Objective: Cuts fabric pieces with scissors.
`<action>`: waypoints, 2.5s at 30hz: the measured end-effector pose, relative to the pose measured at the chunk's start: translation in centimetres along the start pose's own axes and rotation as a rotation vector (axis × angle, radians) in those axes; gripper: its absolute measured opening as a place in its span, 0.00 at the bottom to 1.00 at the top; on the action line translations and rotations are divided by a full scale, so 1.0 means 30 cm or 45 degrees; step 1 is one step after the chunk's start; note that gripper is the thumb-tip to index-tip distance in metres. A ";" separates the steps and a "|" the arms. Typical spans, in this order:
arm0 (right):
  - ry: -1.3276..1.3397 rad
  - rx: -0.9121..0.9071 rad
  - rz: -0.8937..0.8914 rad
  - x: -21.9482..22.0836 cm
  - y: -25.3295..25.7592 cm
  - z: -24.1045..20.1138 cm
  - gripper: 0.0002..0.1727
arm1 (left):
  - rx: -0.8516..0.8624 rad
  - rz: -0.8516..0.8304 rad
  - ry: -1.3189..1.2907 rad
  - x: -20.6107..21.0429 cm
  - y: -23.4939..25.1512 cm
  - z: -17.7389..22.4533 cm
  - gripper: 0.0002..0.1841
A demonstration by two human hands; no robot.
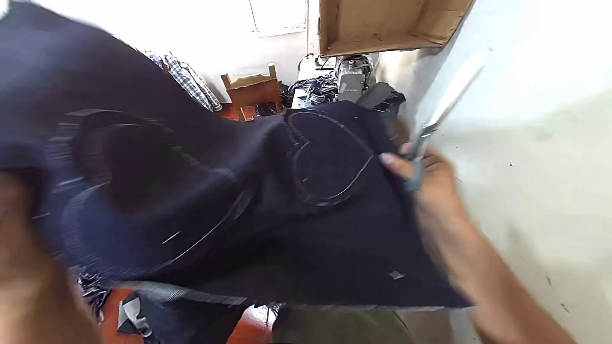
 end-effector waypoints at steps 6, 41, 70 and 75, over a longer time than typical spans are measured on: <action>-0.501 0.128 0.037 -0.325 0.361 0.281 0.21 | 0.102 -0.550 0.534 0.631 -0.004 -0.269 0.21; -0.186 -0.442 -0.551 0.709 0.188 0.555 0.46 | -0.755 -1.211 0.606 0.546 -0.737 -1.233 0.21; -0.262 0.289 -2.160 0.605 -0.058 0.290 0.19 | -0.728 -1.368 0.845 0.291 -0.580 -0.886 0.33; -0.182 0.286 -2.285 0.577 -0.048 0.228 0.20 | -0.540 -1.236 0.694 0.259 -0.594 -0.885 0.31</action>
Point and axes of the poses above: each hand's wrist, its own y-axis towards the middle knuckle, its own x-axis out of the palm, z = x × y, the point moved 7 cm from there along y, towards the middle knuckle, and after that the axes turned 12 degrees about -x, right-handed, at the moved point
